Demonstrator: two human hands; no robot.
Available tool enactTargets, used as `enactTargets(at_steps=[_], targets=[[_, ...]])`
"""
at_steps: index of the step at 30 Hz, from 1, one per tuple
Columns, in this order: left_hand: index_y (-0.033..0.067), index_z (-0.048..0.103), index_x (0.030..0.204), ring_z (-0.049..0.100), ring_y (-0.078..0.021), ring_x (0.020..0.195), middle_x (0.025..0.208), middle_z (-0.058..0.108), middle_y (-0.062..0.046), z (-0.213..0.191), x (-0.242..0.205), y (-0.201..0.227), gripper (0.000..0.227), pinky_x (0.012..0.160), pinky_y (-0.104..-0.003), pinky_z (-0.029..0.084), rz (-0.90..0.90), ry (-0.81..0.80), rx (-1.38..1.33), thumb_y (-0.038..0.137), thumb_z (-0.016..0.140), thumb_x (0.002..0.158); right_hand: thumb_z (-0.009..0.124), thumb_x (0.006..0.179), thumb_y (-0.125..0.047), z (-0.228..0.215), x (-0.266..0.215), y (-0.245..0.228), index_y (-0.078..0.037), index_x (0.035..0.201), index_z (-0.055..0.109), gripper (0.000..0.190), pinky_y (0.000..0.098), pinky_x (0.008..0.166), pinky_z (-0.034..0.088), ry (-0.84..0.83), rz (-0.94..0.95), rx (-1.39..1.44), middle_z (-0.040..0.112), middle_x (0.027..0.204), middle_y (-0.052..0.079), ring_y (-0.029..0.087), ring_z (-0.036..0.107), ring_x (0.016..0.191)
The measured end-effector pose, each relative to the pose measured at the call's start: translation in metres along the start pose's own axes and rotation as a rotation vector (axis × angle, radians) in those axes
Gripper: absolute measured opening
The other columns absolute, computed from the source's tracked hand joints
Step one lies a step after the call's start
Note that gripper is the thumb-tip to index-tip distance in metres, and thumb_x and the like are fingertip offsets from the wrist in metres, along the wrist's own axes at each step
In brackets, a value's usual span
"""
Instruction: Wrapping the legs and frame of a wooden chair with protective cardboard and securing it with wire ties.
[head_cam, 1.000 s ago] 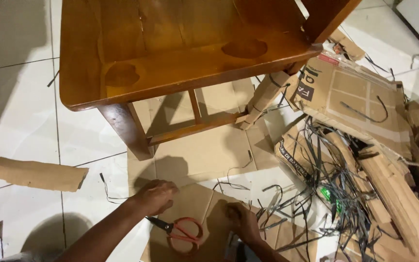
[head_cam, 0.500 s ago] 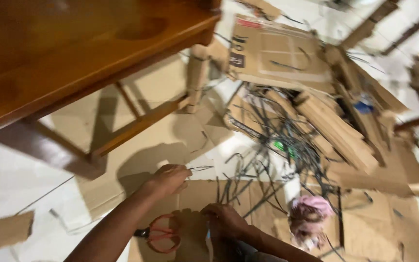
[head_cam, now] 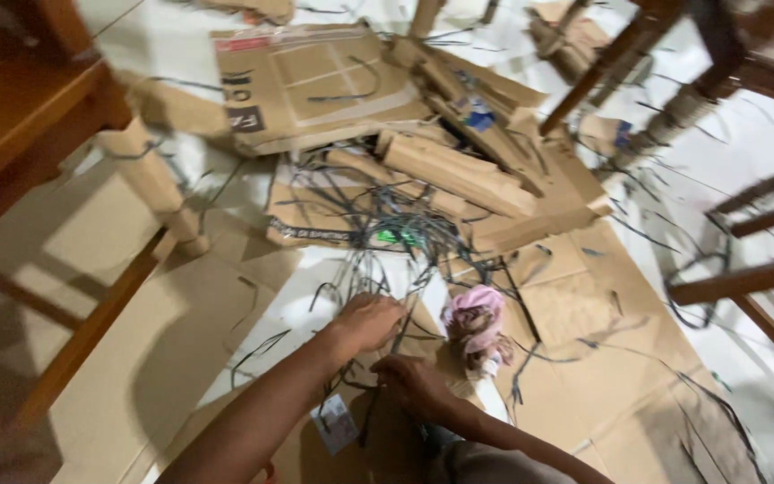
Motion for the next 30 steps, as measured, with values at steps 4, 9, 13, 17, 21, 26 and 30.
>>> enactTargets(at_steps=[4, 9, 13, 17, 21, 26, 30], targets=[[0.003, 0.071, 0.089, 0.07, -0.0296, 0.068, 0.086, 0.072, -0.016, -0.001, 0.0, 0.037, 0.015, 0.06, -0.04, 0.058, -0.074, -0.185, 0.313, -0.007, 0.067, 0.08, 0.067, 0.078, -0.001, -0.043, -0.005, 0.004, -0.009, 0.104, 0.076, 0.029, 0.0302, 0.052, 0.052, 0.096, 0.0, -0.024, 0.077, 0.081, 0.003, 0.017, 0.066, 0.058], [0.0191, 0.068, 0.115, 0.062, -0.0195, 0.108, 0.108, 0.065, -0.006, 0.078, -0.026, -0.061, 0.028, 0.099, -0.025, 0.044, -0.266, -0.173, -0.627, 0.033, 0.043, 0.112, 0.068, 0.093, -0.013, -0.066, 0.002, 0.047, -0.013, 0.106, 0.072, 0.013, 0.0387, 0.061, 0.061, 0.243, 0.024, 0.097, 0.078, 0.081, 0.01, 0.025, 0.077, 0.066], [0.0069, 0.068, 0.104, 0.064, -0.0334, 0.104, 0.109, 0.069, -0.014, 0.011, -0.05, -0.012, 0.028, 0.094, -0.045, 0.052, -0.226, -0.202, 0.018, 0.031, 0.055, 0.099, 0.066, 0.091, -0.008, -0.052, 0.001, 0.051, -0.008, 0.107, 0.075, 0.018, 0.034, 0.056, 0.057, 0.193, 0.076, 0.111, 0.076, 0.08, 0.008, 0.021, 0.071, 0.061], [0.0079, 0.063, 0.12, 0.066, -0.0352, 0.095, 0.11, 0.07, -0.013, 0.004, -0.056, -0.03, 0.032, 0.086, -0.05, 0.053, -0.212, -0.158, 0.188, 0.028, 0.058, 0.095, 0.066, 0.088, -0.006, -0.042, 0.005, 0.068, -0.005, 0.11, 0.075, 0.023, 0.0312, 0.054, 0.052, 0.17, 0.106, 0.199, 0.075, 0.082, 0.005, 0.016, 0.063, 0.058], [0.0115, 0.064, 0.131, 0.068, -0.0307, 0.106, 0.13, 0.066, -0.012, -0.003, -0.05, -0.037, 0.037, 0.093, -0.047, 0.055, -0.334, -0.243, 0.181, 0.027, 0.059, 0.098, 0.065, 0.09, -0.006, -0.048, 0.017, 0.081, 0.0, 0.107, 0.073, 0.02, 0.0319, 0.056, 0.054, 0.205, 0.112, 0.251, 0.076, 0.088, 0.008, 0.019, 0.068, 0.061], [0.0142, 0.065, 0.123, 0.066, -0.0322, 0.107, 0.123, 0.07, -0.003, 0.001, -0.043, -0.055, 0.034, 0.086, -0.046, 0.054, -0.358, -0.185, 0.099, 0.023, 0.063, 0.09, 0.064, 0.092, -0.013, -0.069, 0.035, 0.134, -0.008, 0.116, 0.074, 0.026, 0.0267, 0.059, 0.057, 0.343, 0.284, 0.289, 0.079, 0.091, 0.004, 0.015, 0.071, 0.066], [0.0179, 0.066, 0.122, 0.067, -0.028, 0.11, 0.127, 0.069, 0.0, 0.002, -0.026, -0.062, 0.034, 0.09, -0.042, 0.055, -0.344, -0.13, 0.086, 0.021, 0.064, 0.088, 0.061, 0.095, -0.012, -0.127, 0.062, 0.158, -0.007, 0.12, 0.072, 0.028, 0.027, 0.066, 0.059, 0.478, 0.353, 0.359, 0.077, 0.097, 0.009, 0.017, 0.069, 0.079]])
Point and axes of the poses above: each hand's wrist, its own x-axis towards the middle knuckle, its own z-axis out of the palm, y = z × x, the point moved 6 cm from there along x, towards the middle knuckle
